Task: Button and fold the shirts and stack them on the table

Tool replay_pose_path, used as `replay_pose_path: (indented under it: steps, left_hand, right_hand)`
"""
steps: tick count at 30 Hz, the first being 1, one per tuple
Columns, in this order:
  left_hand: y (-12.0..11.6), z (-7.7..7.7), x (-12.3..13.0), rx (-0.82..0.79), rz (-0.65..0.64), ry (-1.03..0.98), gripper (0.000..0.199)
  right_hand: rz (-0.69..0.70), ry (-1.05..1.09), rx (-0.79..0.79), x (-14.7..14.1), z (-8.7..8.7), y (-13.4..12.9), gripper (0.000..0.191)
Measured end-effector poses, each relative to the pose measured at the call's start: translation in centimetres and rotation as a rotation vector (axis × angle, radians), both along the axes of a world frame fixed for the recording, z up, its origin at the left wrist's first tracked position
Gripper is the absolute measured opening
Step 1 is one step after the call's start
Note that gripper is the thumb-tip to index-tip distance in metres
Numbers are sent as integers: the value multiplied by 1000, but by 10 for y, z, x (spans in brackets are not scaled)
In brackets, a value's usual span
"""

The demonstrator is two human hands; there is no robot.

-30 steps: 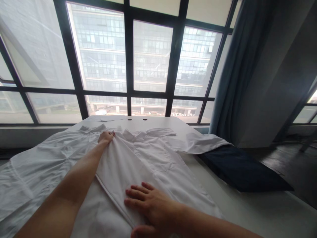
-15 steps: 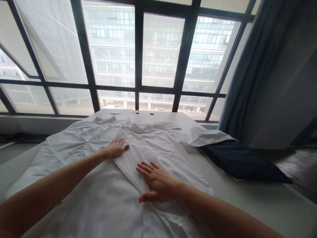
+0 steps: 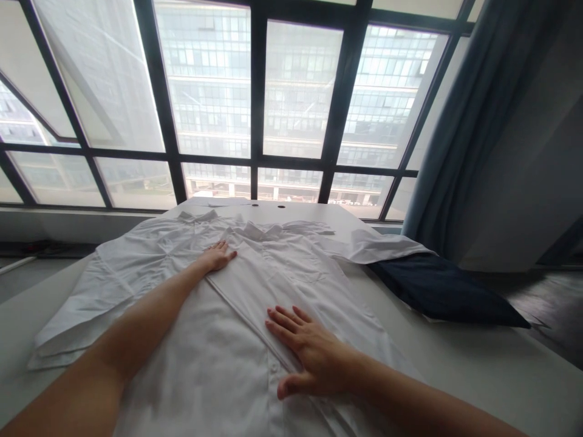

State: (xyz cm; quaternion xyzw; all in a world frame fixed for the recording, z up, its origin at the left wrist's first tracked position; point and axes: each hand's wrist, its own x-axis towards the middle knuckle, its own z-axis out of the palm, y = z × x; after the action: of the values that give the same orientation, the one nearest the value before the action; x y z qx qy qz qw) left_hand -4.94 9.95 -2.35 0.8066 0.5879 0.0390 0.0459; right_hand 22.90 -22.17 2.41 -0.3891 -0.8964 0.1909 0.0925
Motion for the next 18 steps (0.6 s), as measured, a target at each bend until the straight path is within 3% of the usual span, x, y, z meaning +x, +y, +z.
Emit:
replay_pose_path:
  steps: [8,13,16,18]
  left_hand:
    - [17,15,13,-17,146,12,78]
    - [-1,17,20,25,151,17,74]
    - [-31,11,18,38,-24,16,77]
    - [-55,7,11,2,-148,18,79]
  right_hand:
    - [20,12,-9,2,4,-11,98]
    - [20,37,39,5,0,-1,88]
    - [-157,85,81,25,4,28,62]
    - [-451,82,100,48,12,57,53]
